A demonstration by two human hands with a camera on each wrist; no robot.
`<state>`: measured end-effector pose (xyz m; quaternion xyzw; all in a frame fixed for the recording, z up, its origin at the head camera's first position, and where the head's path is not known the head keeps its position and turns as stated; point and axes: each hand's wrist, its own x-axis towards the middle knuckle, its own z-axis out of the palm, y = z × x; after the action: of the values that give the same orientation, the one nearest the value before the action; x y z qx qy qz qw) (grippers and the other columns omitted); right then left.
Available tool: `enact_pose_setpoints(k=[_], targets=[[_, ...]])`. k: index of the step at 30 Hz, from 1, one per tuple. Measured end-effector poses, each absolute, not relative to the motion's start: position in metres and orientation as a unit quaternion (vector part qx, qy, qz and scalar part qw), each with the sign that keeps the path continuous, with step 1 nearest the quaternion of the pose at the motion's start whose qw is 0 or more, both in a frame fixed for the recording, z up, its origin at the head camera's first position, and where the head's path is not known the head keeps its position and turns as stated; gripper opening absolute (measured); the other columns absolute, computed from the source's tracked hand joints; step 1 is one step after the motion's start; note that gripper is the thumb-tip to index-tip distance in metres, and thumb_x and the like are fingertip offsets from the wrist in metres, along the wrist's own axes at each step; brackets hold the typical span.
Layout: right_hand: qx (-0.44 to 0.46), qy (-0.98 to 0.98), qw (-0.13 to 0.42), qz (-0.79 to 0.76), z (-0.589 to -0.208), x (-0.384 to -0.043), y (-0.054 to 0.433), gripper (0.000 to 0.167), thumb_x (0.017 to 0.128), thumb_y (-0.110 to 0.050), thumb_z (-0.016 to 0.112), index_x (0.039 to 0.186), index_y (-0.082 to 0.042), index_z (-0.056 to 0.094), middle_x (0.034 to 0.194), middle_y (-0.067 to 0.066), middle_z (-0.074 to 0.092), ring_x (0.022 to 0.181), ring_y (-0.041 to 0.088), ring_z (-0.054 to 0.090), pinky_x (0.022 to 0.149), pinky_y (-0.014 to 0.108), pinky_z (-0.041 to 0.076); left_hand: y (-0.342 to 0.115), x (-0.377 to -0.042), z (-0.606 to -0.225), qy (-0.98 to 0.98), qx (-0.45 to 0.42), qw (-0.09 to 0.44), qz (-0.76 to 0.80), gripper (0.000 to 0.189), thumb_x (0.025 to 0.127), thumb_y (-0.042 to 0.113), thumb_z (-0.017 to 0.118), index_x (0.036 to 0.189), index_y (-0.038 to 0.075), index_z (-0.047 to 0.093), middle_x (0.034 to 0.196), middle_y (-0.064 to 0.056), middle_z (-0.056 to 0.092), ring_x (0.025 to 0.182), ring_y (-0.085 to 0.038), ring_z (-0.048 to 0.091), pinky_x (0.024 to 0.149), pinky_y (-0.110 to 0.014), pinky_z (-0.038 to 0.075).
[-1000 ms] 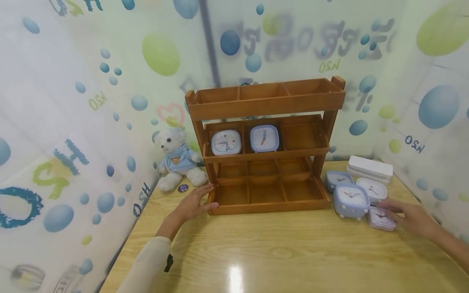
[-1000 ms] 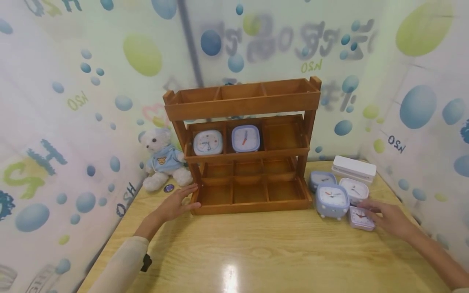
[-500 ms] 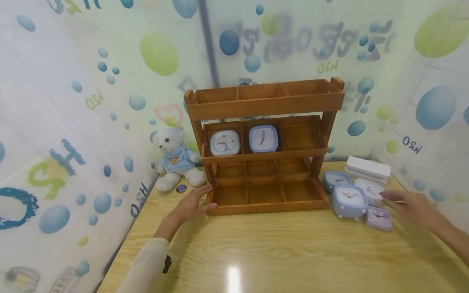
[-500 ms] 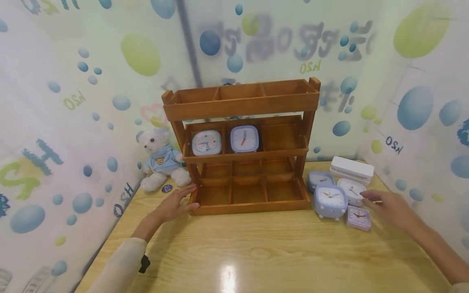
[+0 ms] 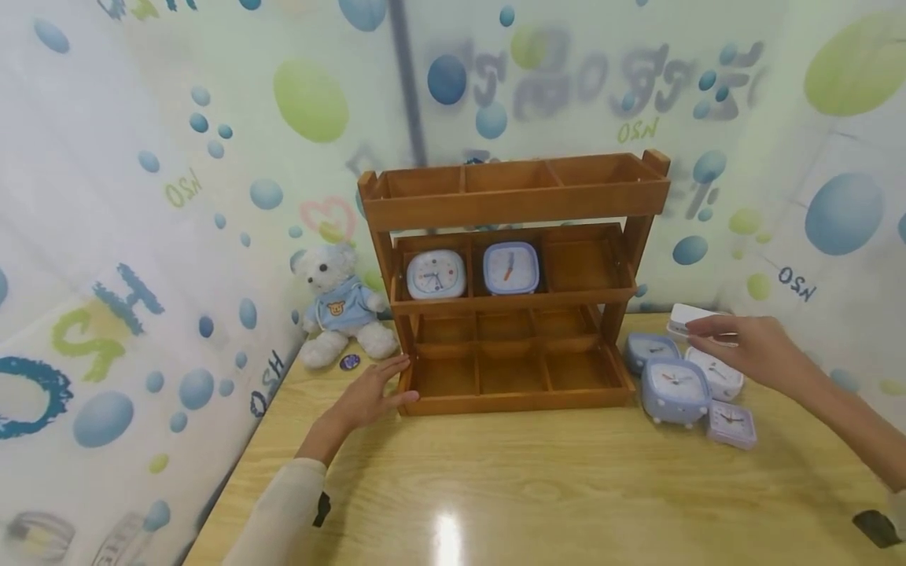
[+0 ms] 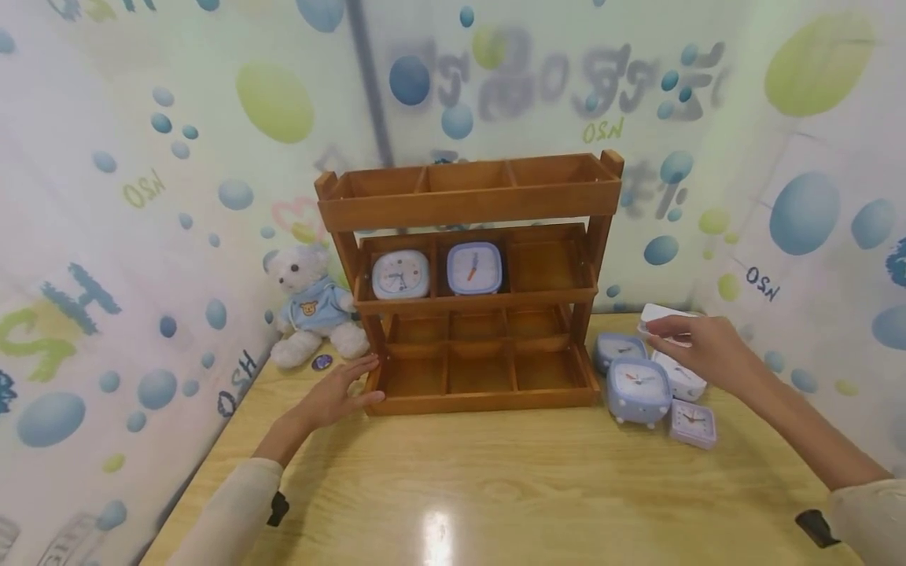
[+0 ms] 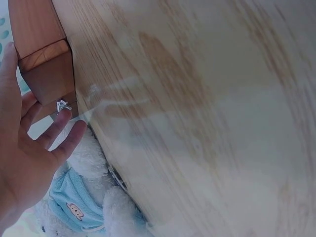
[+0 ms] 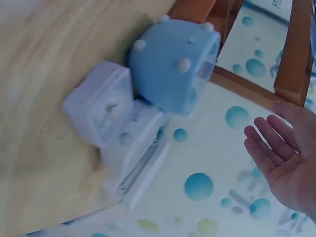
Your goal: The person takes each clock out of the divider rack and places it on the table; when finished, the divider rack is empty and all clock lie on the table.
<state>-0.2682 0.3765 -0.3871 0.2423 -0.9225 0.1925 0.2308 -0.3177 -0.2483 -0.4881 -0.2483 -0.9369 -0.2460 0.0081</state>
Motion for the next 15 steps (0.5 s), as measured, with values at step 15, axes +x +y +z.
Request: enact_pose_setpoints(k=[15], targets=[[0.311,-0.892,0.256,0.206,-0.330,-0.295,0.301,0.024,0.086,-0.005,0.083,0.110,-0.007,0.080,0.100,0.005,0.080,0.085,0.025,0.077,0.076,0.018,0.058,-0.249,-0.318,-0.490,-0.937,-0.245,0.005,-0.249,0.077,0.098,0.049,0.070,0.156,0.004,0.046,0.164,-0.015,0.039,0.149,-0.043,0.036,0.120,-0.062,0.029]])
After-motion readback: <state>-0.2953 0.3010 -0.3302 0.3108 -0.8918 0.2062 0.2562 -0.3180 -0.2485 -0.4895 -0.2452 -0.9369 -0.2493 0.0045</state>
